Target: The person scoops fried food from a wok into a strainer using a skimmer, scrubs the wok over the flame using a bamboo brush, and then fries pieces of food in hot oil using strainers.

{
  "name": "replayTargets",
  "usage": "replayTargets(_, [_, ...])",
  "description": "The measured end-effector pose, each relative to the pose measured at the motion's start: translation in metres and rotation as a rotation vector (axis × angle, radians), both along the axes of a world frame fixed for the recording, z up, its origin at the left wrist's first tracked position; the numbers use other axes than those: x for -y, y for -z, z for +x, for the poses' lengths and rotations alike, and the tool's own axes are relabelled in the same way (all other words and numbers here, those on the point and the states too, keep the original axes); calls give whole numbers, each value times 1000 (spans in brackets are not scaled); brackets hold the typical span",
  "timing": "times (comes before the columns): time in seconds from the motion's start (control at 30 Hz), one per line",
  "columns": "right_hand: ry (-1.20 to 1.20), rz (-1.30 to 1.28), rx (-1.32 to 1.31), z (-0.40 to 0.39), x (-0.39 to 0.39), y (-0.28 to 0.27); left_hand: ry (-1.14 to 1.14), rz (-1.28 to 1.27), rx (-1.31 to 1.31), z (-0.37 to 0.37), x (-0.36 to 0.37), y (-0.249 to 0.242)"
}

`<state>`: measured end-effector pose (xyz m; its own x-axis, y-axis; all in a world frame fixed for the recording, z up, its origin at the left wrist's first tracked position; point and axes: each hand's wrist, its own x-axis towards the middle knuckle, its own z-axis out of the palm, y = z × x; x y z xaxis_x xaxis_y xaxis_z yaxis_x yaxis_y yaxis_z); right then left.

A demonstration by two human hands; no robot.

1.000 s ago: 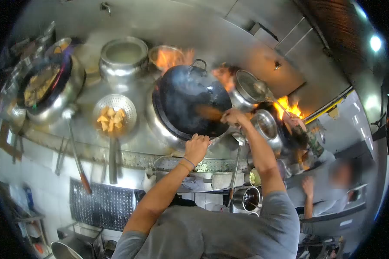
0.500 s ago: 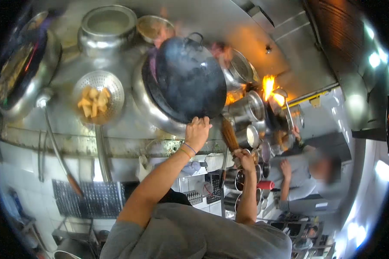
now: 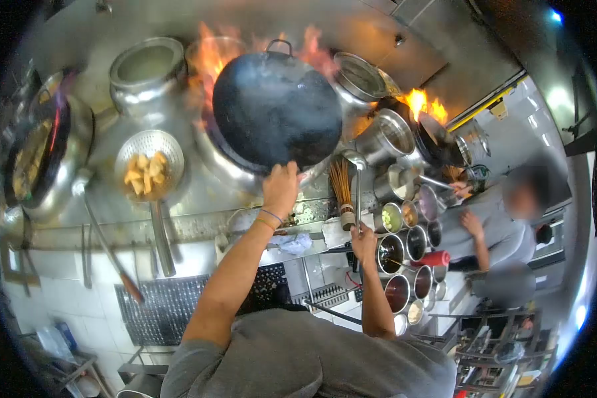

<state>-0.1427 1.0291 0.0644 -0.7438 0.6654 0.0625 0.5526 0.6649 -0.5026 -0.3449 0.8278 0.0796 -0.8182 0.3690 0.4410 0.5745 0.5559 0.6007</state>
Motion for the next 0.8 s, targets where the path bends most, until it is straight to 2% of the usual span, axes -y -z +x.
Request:
replayTargets(0.13, [-90,51,20,51,3,30,-115,12,-133,-4,-7,9])
replayTargets(0.17, [-145,129,-119,64,8,38,-160,-15,-146,-2,-6,4])
replayTargets(0.2, [-194,206,-255,76,12,45,-138,-73,-25,1,-4,0])
replayTargets(0.3, [-223,111,-242,110,21,45,-132,-26,-170,19,3,-9])
replayTargets(0.33, [-204,67,-272,119,24,45,-172,-15,-324,28,3,-4])
replayTargets(0.4, [-201,-18,-265,139,25,40,-195,44,-361,74,-1,-17])
replayTargets(0.47, [-197,-77,-259,153,27,29,-5,197,44,139,-7,-6])
replayTargets(0.5, [-197,-84,-262,159,24,32,190,218,-66,161,-14,20])
replayTargets(0.53, [-207,-93,-257,166,20,35,352,222,257,194,-16,49])
replayTargets(0.57, [-223,-100,-252,171,16,37,488,29,414,217,-22,61])
replayTargets(0.63, [-220,-136,-247,177,8,36,708,-297,548,243,-28,125])
replayTargets(0.7, [-247,-148,-198,181,-1,38,603,-420,963,246,-43,125])
replayTargets(0.73, [-256,-128,-222,182,-4,36,607,-416,954,245,-46,148])
replayTargets(0.8, [-278,-98,-233,189,-11,44,544,-384,743,235,-67,243])
